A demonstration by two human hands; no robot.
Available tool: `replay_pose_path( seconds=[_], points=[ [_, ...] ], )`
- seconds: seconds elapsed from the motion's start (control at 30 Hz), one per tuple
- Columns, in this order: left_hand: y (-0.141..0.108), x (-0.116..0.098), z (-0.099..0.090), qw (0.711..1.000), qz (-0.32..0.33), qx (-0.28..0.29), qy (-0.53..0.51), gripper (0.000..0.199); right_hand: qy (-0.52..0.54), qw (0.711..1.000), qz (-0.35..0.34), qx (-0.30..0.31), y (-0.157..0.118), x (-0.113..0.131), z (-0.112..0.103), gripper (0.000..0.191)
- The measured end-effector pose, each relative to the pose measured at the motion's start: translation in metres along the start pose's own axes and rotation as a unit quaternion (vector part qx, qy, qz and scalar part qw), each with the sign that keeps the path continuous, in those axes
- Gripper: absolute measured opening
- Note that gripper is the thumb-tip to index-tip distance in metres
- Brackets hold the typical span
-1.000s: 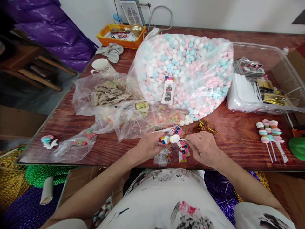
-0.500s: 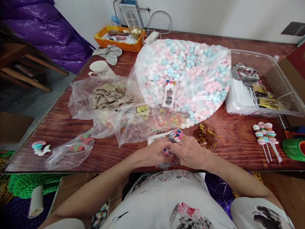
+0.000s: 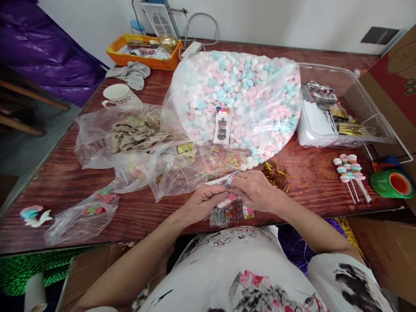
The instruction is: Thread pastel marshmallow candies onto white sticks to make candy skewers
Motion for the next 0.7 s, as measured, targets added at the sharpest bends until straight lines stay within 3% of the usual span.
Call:
replay_pose_path(
  seconds=[0.1,0.2,0.3,0.37,0.43,0.53,0.6,0.7],
  points=[
    [0.001,0.004,0.009,0.996,-0.018,-0.039,-0.074,0.038,0.023,1.000,0.012,-0.004,0.002,-0.002,0.014,0.020],
    [-0.009,0.012,0.009,0.983,-0.057,-0.085,-0.152,0.038,0.060,0.995,0.066,-0.043,-0.014,-0.005,0.018,0.017],
    [-0.024,0.026,0.001,0.958,-0.093,-0.150,-0.227,0.037,0.074,0.982,0.147,-0.098,-0.048,-0.003,0.026,0.047],
    [-0.032,0.035,-0.002,0.934,-0.099,-0.179,-0.294,0.036,0.032,0.986,0.154,-0.048,-0.067,0.004,0.045,0.054],
    [-0.033,0.041,-0.004,0.913,-0.101,-0.191,-0.345,0.036,-0.033,0.990,0.124,0.056,-0.075,0.011,0.072,0.045],
    [-0.027,0.040,-0.002,0.901,-0.106,-0.205,-0.369,0.037,-0.095,0.976,0.106,0.164,-0.064,0.010,0.103,0.037],
    [-0.023,0.034,0.000,0.899,-0.090,-0.207,-0.376,0.038,-0.114,0.971,0.119,0.170,-0.045,0.004,0.109,0.040],
    [-0.023,0.028,0.001,0.897,-0.052,-0.224,-0.377,0.036,-0.116,0.975,0.143,0.126,-0.021,-0.003,0.098,0.037]
  ],
)
Point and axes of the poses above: each hand's wrist, its own y-axis towards the middle knuckle, its own z-axis out of the palm, x = y × z, the point moved 3 cm from there along y, towards the middle knuckle, and after that the axes turned 6 degrees about x, right-handed, at the moved point
